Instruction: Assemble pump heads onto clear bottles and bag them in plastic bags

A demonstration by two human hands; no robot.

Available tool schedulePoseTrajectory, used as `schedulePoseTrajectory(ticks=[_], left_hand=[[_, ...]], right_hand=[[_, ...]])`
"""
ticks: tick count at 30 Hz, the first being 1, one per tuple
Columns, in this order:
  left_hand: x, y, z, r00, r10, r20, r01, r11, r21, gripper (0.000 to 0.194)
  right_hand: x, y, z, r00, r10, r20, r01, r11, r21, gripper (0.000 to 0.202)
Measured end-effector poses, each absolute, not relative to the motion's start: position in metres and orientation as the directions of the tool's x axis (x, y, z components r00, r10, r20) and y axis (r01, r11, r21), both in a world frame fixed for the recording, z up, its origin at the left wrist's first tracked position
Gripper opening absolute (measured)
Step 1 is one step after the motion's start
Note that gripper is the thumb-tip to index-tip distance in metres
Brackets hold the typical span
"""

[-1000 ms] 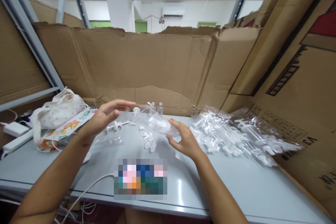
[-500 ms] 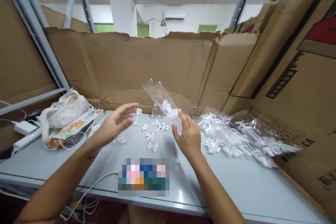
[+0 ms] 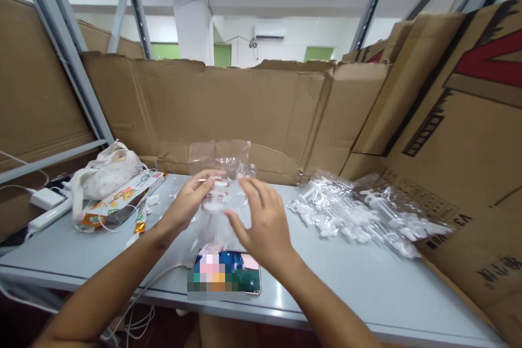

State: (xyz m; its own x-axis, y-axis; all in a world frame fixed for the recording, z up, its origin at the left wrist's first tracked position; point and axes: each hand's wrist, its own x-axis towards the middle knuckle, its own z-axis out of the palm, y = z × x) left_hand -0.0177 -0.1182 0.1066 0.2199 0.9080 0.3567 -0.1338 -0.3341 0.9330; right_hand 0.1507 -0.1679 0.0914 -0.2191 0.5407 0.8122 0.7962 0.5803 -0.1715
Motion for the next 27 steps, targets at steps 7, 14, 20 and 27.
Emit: schedulePoseTrajectory(ticks=[7, 14, 20, 27], left_hand=[[-0.022, -0.149, 0.101, 0.435, 0.871, 0.228, -0.1, -0.205, 0.974, 0.043], [-0.038, -0.157, 0.111, 0.328, 0.762, 0.559, 0.284, -0.644, 0.711, 0.024], [-0.054, -0.157, 0.12, 0.328, 0.637, 0.698, 0.395, -0.763, 0.511, 0.011], [-0.069, -0.164, 0.127, 0.434, 0.436, 0.788, 0.135, -0.897, 0.421, 0.03]], right_hand=[[0.168, -0.144, 0.106, -0.068, 0.831, 0.552, 0.231, 0.552, -0.801, 0.051], [0.165, -0.154, 0.113, -0.022, 0.857, 0.515, 0.041, 0.515, -0.856, 0.025], [0.169, -0.169, 0.113, -0.076, 0.63, 0.773, 0.214, 0.768, -0.604, 0.012], [0.182, -0.176, 0.123, -0.403, 0.351, 0.846, 0.207, 0.935, -0.289, 0.039]])
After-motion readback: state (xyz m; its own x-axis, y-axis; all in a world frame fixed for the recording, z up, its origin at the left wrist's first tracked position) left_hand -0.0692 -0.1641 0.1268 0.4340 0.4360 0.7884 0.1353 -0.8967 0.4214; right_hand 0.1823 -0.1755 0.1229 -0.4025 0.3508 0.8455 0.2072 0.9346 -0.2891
